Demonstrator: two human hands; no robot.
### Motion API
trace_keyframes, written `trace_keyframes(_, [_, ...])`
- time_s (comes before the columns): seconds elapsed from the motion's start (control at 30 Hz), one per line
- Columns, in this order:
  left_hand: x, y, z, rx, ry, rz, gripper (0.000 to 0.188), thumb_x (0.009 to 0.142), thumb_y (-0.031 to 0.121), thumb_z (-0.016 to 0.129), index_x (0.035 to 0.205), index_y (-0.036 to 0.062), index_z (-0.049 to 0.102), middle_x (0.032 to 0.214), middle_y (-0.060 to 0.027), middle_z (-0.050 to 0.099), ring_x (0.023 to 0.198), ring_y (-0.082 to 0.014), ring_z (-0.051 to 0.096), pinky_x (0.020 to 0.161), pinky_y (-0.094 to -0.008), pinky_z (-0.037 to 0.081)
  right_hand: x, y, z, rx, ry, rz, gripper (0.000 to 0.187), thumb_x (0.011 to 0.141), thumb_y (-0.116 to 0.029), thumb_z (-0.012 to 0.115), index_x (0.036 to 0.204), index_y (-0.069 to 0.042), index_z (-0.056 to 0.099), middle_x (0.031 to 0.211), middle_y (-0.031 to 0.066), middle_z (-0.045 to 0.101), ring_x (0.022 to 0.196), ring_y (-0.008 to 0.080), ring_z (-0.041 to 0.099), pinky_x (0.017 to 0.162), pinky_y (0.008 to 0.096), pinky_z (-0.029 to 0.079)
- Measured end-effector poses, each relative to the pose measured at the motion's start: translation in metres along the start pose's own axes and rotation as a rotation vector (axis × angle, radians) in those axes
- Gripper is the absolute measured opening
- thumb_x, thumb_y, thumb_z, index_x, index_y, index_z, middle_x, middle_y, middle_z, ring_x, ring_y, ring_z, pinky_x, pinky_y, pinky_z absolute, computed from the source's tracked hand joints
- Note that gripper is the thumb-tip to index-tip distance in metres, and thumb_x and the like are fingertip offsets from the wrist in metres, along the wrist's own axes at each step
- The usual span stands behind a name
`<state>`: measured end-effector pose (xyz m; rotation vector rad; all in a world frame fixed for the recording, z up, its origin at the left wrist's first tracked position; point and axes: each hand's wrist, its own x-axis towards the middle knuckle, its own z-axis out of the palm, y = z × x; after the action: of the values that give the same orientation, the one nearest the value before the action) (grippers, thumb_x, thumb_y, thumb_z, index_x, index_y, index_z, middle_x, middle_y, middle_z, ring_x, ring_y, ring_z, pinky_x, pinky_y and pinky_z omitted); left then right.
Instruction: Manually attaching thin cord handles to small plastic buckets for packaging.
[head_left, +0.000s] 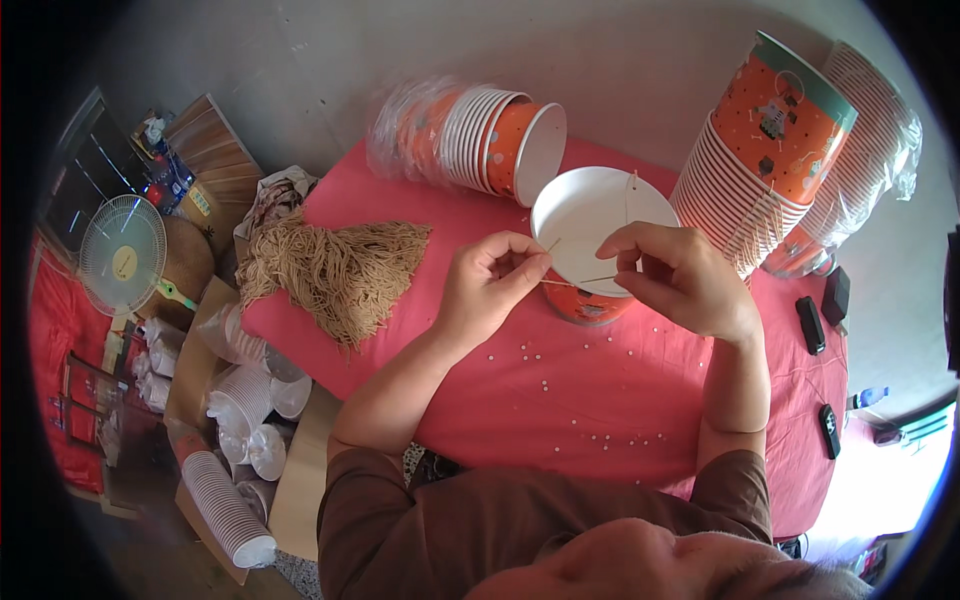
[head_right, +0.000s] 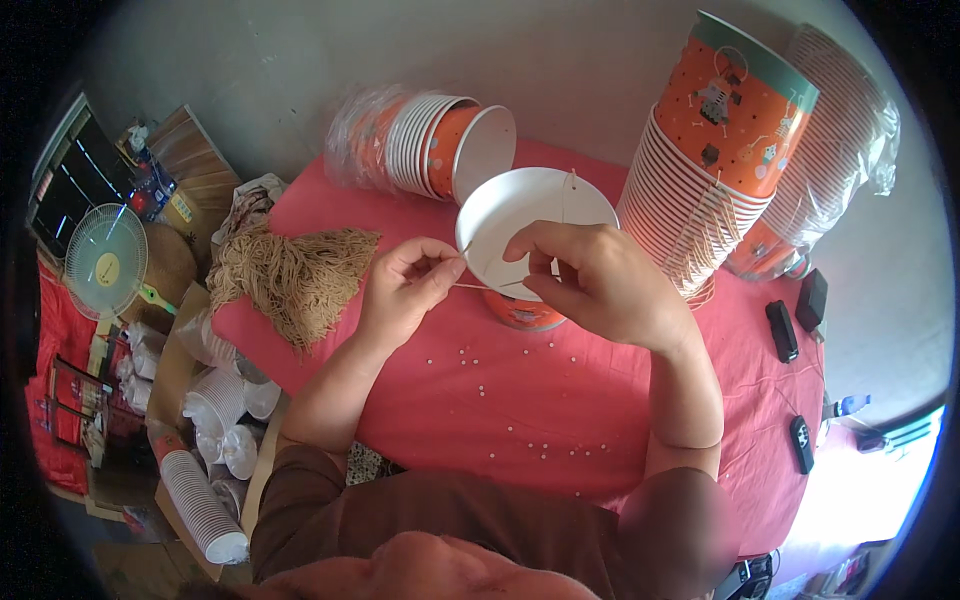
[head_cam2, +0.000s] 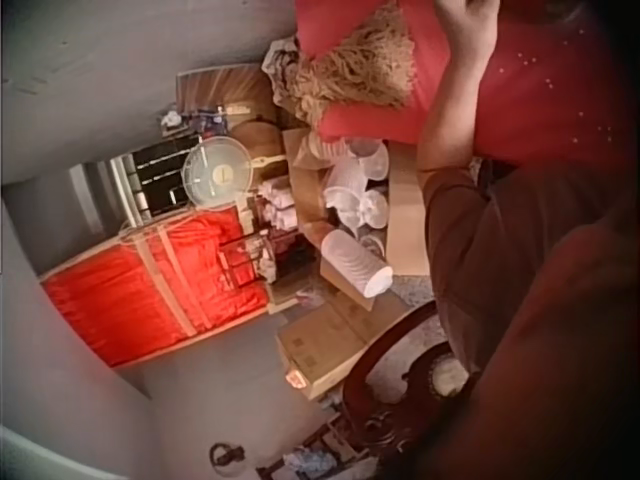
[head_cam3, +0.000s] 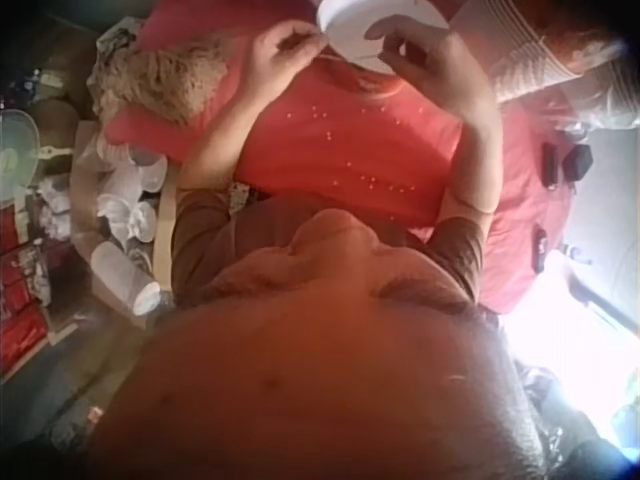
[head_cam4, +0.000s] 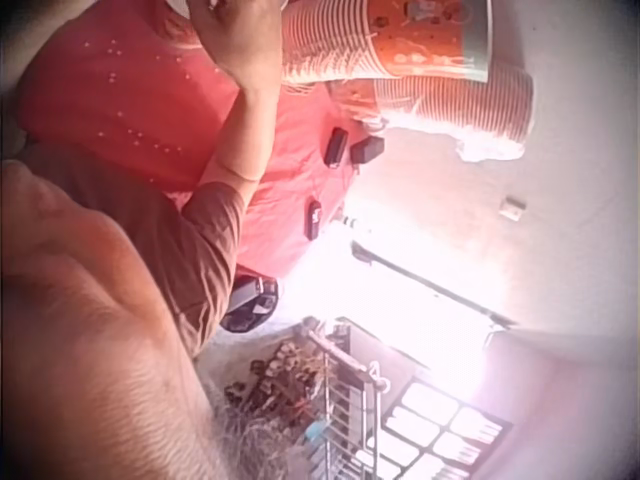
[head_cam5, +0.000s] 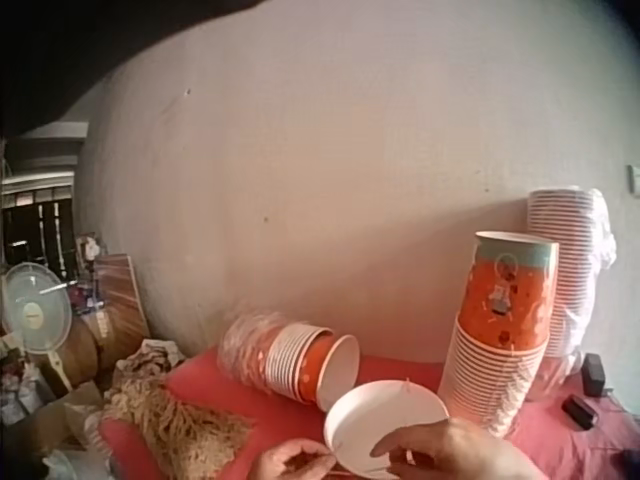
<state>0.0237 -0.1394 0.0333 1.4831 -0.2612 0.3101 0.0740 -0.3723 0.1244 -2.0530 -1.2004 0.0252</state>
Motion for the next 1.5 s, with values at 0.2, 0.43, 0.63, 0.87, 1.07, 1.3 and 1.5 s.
trace_keyframes(0.2, [-0.008, -0.001, 0.013, 0.326, 0.031, 0.256, 0.012, 0.086, -0.003, 0.070, 0.098, -0.0009, 0.071, 0.078, -0.0028, 0.069, 0.062, -0.0033, 0.058, 0.053, -0.0209, 0.045, 0.004, 0.007, 0.017, 0.024, 0.103, -0.267, 0.022, 0.081, 0.009, 0.065, 0.101, -0.002, 0.067, 0.083, 0.0084, 0.066, 0.072, 0.0196, 0.066, 0.061, 0.0305, 0.051])
trace_keyframes(0.43, [-0.012, 0.005, 0.022, 0.416, -0.023, 0.367, 0.011, 0.086, -0.003, 0.071, 0.097, -0.0017, 0.070, 0.080, -0.0062, 0.069, 0.064, -0.0091, 0.064, 0.056, -0.0235, 0.050, 0.011, 0.008, 0.029, 0.059, 0.114, -0.385, 0.024, 0.079, 0.003, 0.069, 0.102, -0.002, 0.066, 0.090, 0.0135, 0.069, 0.077, 0.0303, 0.071, 0.063, 0.0384, 0.056])
trace_keyframes(0.63, [-0.016, 0.002, 0.024, 0.222, -0.083, 0.292, 0.009, 0.090, -0.001, 0.069, 0.098, -0.0035, 0.067, 0.085, -0.0050, 0.070, 0.077, -0.0107, 0.070, 0.066, -0.0239, 0.057, 0.015, 0.015, 0.035, 0.124, 0.120, -0.325, 0.020, 0.081, 0.005, 0.068, 0.100, -0.001, 0.066, 0.087, 0.0126, 0.068, 0.075, 0.0294, 0.070, 0.062, 0.0374, 0.055])
trace_keyframes(0.87, [-0.010, -0.010, 0.013, -0.042, -0.169, 0.010, 0.011, 0.096, 0.009, 0.064, 0.102, 0.0000, 0.063, 0.081, 0.0021, 0.062, 0.063, -0.0016, 0.051, 0.054, -0.0180, 0.041, 0.022, 0.022, 0.036, 0.076, 0.160, -0.278, 0.020, 0.079, 0.003, 0.070, 0.098, -0.002, 0.066, 0.086, 0.0117, 0.068, 0.072, 0.0277, 0.070, 0.061, 0.0363, 0.055])
trace_keyframes(1.07, [-0.003, -0.011, 0.007, -0.303, -0.217, -0.148, 0.012, 0.097, 0.013, 0.063, 0.101, 0.0021, 0.060, 0.076, 0.0032, 0.054, 0.054, -0.0011, 0.036, 0.047, -0.0188, 0.028, 0.020, 0.025, 0.030, -0.149, 0.335, -0.282, 0.017, 0.078, -0.002, 0.072, 0.094, -0.003, 0.067, 0.084, 0.0094, 0.068, 0.070, 0.0268, 0.069, 0.059, 0.0348, 0.054])
trace_keyframes(1.3, [-0.003, -0.015, 0.004, -0.387, -0.205, -0.179, 0.013, 0.097, 0.013, 0.063, 0.103, 0.0018, 0.060, 0.076, 0.0029, 0.054, 0.053, -0.0017, 0.036, 0.046, -0.0190, 0.028, 0.015, 0.010, 0.026, -0.201, 0.109, -0.311, 0.014, 0.075, -0.008, 0.075, 0.086, -0.006, 0.067, 0.081, 0.0070, 0.067, 0.069, 0.0275, 0.067, 0.058, 0.0378, 0.052])
trace_keyframes(1.5, [-0.002, -0.009, 0.007, -0.342, -0.213, -0.181, 0.014, 0.098, 0.012, 0.063, 0.106, 0.0010, 0.061, 0.077, 0.0020, 0.056, 0.055, -0.0020, 0.038, 0.047, -0.0192, 0.029, 0.015, 0.012, 0.027, -0.305, 0.153, -0.398, 0.012, 0.076, -0.008, 0.073, 0.085, -0.006, 0.064, 0.078, 0.0072, 0.064, 0.066, 0.0290, 0.064, 0.058, 0.0402, 0.050])
